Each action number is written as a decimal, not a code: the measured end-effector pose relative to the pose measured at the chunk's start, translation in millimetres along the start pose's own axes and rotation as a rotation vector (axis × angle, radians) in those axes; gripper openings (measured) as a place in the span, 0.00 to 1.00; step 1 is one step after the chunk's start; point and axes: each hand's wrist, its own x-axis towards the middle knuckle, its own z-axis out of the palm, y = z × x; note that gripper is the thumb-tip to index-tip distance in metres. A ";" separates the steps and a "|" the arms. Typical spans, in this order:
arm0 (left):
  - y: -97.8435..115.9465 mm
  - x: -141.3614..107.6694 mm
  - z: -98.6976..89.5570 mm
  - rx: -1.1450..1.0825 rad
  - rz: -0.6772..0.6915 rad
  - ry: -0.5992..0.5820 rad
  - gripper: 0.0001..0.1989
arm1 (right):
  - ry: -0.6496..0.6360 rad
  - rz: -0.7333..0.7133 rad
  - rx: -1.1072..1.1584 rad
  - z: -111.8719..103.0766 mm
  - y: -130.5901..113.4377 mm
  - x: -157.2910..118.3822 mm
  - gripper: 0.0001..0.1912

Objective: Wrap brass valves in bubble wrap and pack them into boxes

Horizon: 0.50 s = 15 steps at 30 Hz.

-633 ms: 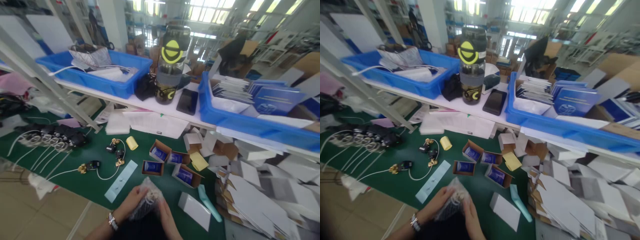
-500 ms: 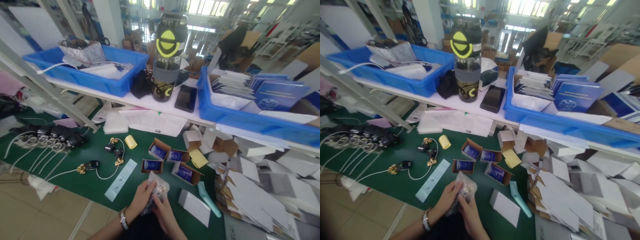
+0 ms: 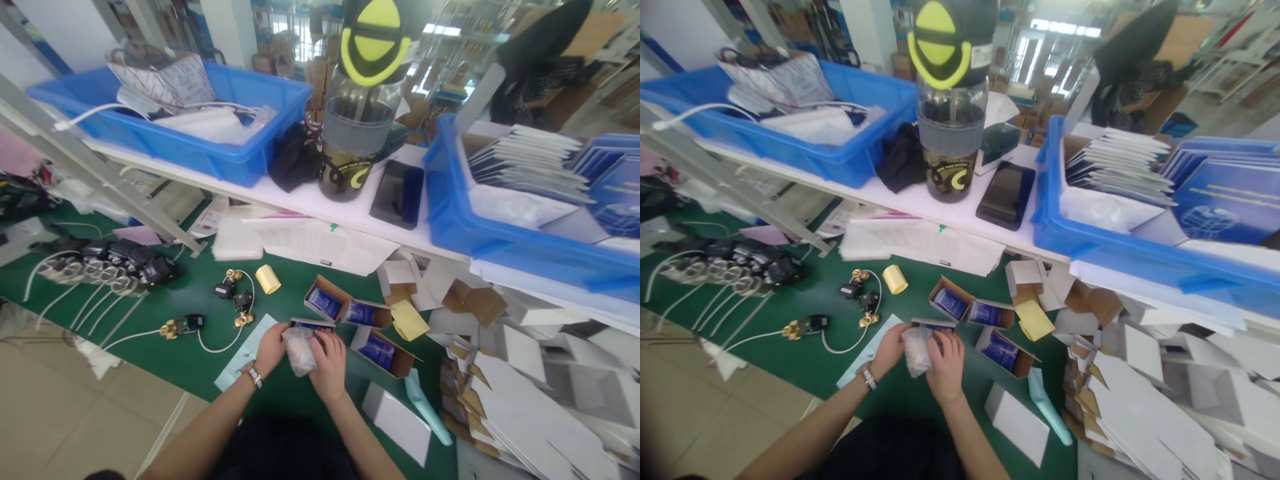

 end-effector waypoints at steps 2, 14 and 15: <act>-3.2 0.9 0.6 0.013 0.023 -0.042 0.07 | -0.048 -0.014 -0.183 7.1 3.1 9.9 0.23; -9.1 -25.2 2.2 0.079 0.060 -0.122 0.08 | -0.288 -0.016 -0.430 11.7 -7.9 -9.5 0.26; -9.6 -26.2 2.5 0.081 0.060 -0.126 0.08 | -0.266 -0.041 -0.427 9.4 -7.3 -19.5 0.24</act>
